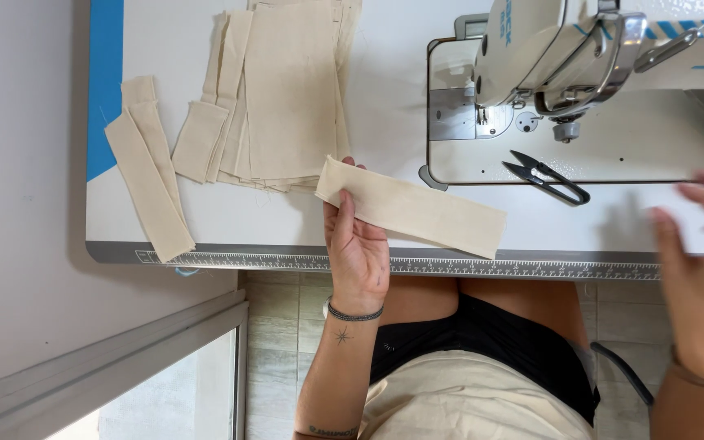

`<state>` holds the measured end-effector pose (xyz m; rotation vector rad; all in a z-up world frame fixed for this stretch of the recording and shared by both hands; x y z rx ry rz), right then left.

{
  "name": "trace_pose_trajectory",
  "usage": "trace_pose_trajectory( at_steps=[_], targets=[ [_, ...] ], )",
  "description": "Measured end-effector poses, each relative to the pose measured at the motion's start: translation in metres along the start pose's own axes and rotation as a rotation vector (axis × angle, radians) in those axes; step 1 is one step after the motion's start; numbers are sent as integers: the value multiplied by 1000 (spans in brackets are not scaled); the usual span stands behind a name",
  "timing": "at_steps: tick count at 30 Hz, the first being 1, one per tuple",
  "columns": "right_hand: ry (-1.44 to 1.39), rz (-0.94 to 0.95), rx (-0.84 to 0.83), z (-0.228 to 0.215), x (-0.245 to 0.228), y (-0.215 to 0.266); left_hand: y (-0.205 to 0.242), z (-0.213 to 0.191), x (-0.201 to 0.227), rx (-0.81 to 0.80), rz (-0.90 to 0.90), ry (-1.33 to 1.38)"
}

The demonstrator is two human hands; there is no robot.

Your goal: Trimming and folding fabric strips at a sewing station

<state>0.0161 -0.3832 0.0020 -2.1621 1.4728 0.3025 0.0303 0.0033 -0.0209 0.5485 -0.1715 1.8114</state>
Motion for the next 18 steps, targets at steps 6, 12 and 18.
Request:
trace_pose_trajectory(
  at_steps=[6,12,18],
  targets=[
    [-440,-14,-219,50,-119,-61,14,-36,-8,-421,-76,125],
    [-399,-290,-70,64,-142,-89,55,73,41,-1463,-238,-373],
    [-41,-274,-57,76,-145,-90,80,32,18,-1556,-43,-1225]
  ],
)
Point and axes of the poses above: each hand's wrist, its own y-axis away from the middle knuckle, its own z-axis out of the palm, x = y × z, the point moved 4 cm from there along -y, towards the middle knuckle, and after that the axes turned 12 degrees about -x, right-handed, at the moved point
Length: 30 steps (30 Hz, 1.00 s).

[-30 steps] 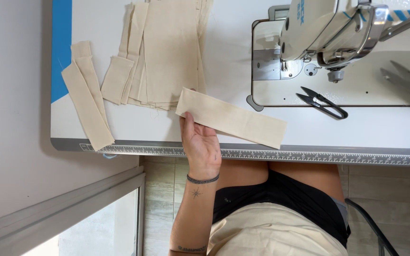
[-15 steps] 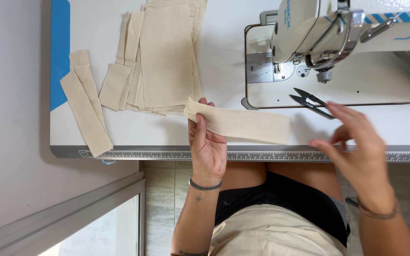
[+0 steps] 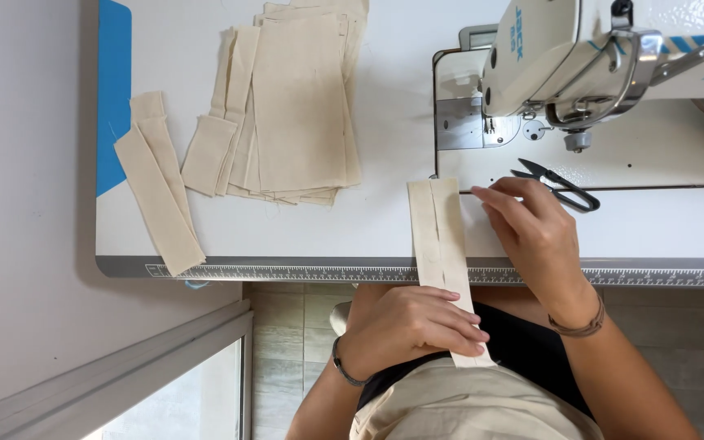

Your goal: Trimming and folding fabric strips at a sewing station

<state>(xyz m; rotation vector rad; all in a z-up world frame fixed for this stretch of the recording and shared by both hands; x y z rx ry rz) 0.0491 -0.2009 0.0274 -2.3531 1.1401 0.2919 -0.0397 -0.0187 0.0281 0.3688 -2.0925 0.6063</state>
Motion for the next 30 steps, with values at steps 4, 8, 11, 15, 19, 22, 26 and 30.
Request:
trace_pose_trajectory(
  at_steps=[4,8,11,15,19,22,26,30],
  targets=[
    [-60,-205,-105,1,-7,2,16,11,-21,-20,-149,-112],
    [219,-287,-264,11,-13,6,19,15,-26,21,-140,-119],
    [174,-194,-222,8,-14,1,20,15,-30,75,-153,-121],
    [-81,-106,-154,16,-21,-5,20,20,-36,97,-130,-132],
    [-99,50,-145,40,-17,-6,18,21,-38,144,-132,-152],
    [-113,155,-26,43,-12,-10,18,22,-38,166,-131,-137],
    [-226,173,197,19,-12,-6,11,6,-20,243,-96,-92],
    [-437,-84,92,28,-14,19,8,-11,-2,400,-91,30]
  ],
)
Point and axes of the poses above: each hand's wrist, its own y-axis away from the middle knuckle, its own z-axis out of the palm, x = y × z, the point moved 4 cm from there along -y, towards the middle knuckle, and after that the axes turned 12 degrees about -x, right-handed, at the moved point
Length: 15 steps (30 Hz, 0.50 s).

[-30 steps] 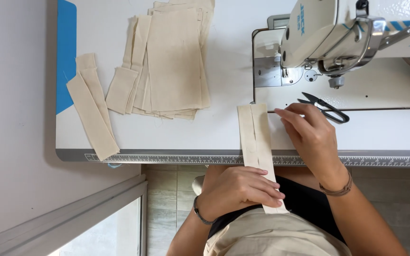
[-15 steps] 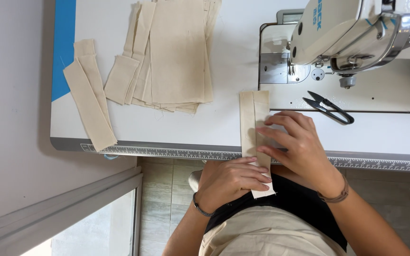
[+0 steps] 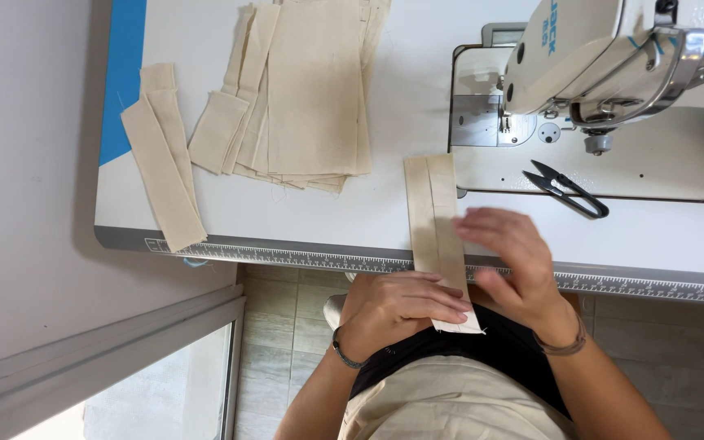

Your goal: Trimming and folding fabric strips at a sewing station

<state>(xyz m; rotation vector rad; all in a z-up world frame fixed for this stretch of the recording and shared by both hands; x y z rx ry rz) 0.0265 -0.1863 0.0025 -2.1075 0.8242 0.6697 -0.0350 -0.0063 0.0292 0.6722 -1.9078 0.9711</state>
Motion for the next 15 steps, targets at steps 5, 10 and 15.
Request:
trace_pose_trajectory(
  at_steps=[5,10,15],
  targets=[
    [-94,-251,-463,16,-32,4,4,-13,18,193,58,329],
    [-177,-34,-243,45,-45,10,36,-29,2,911,-43,619],
    [-189,185,-464,78,-60,-12,71,-37,-6,1017,-308,446]
  ],
)
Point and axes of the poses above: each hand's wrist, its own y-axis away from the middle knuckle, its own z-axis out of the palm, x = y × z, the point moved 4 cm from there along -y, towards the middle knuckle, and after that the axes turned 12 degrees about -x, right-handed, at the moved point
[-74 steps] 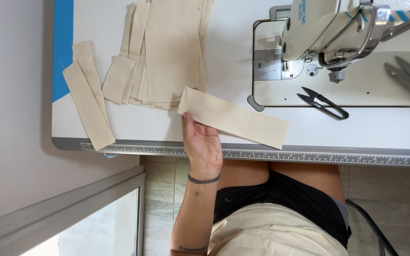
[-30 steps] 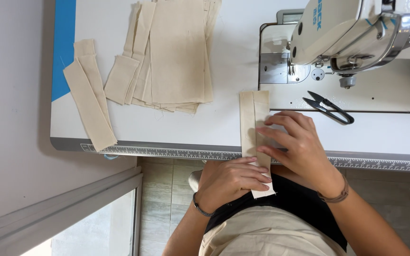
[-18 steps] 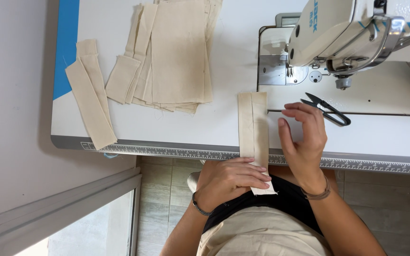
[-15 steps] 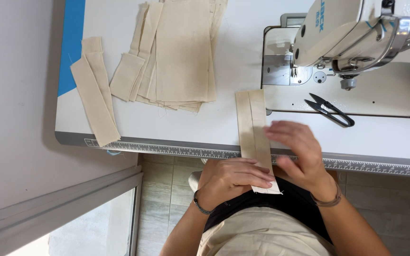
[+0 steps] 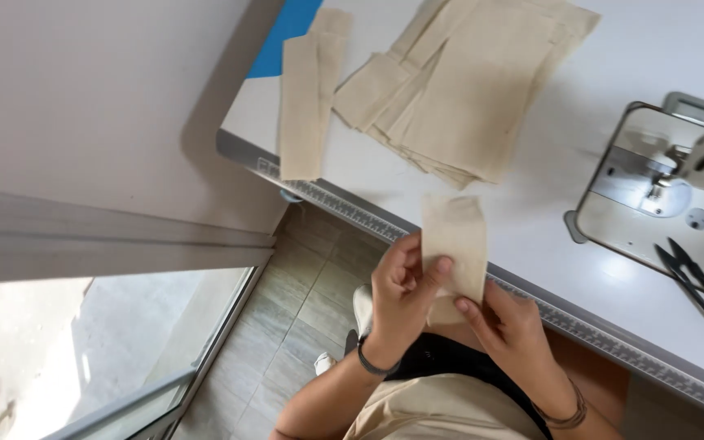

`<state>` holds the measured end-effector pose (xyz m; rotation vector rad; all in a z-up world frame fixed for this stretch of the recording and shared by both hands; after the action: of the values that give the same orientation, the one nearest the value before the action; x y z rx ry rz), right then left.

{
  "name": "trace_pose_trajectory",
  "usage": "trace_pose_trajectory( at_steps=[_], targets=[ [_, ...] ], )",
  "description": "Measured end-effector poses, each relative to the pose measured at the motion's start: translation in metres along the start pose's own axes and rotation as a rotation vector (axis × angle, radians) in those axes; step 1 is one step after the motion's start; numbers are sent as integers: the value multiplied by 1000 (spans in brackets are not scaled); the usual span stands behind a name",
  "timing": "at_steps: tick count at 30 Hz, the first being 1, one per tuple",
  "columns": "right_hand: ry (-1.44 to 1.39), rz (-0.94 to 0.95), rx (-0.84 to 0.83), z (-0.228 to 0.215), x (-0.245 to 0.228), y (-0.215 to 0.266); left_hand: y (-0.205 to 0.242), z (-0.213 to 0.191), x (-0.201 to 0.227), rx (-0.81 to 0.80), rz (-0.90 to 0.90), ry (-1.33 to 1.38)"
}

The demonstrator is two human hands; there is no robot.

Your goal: Trimming and folding fabric strips at a sewing station

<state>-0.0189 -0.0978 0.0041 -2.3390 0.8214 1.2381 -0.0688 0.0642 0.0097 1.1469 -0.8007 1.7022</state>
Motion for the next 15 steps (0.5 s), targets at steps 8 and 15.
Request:
trace_pose_trajectory(
  at_steps=[8,15],
  targets=[
    [279,-135,140,-26,-1,-28,-111,-141,91,74,314,-324],
    [180,-45,263,-31,4,-37,-153,-77,38,63,450,-1451]
  ],
)
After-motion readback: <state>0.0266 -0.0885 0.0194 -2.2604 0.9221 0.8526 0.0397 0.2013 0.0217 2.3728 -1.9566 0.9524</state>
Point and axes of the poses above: each hand's wrist, its own y-axis away from the middle knuckle, its own z-axis out of the palm, x = y × z, the point moved 4 cm from there along -y, towards the middle knuckle, and after that the axes turned 12 degrees about -x, right-handed, at the moved point
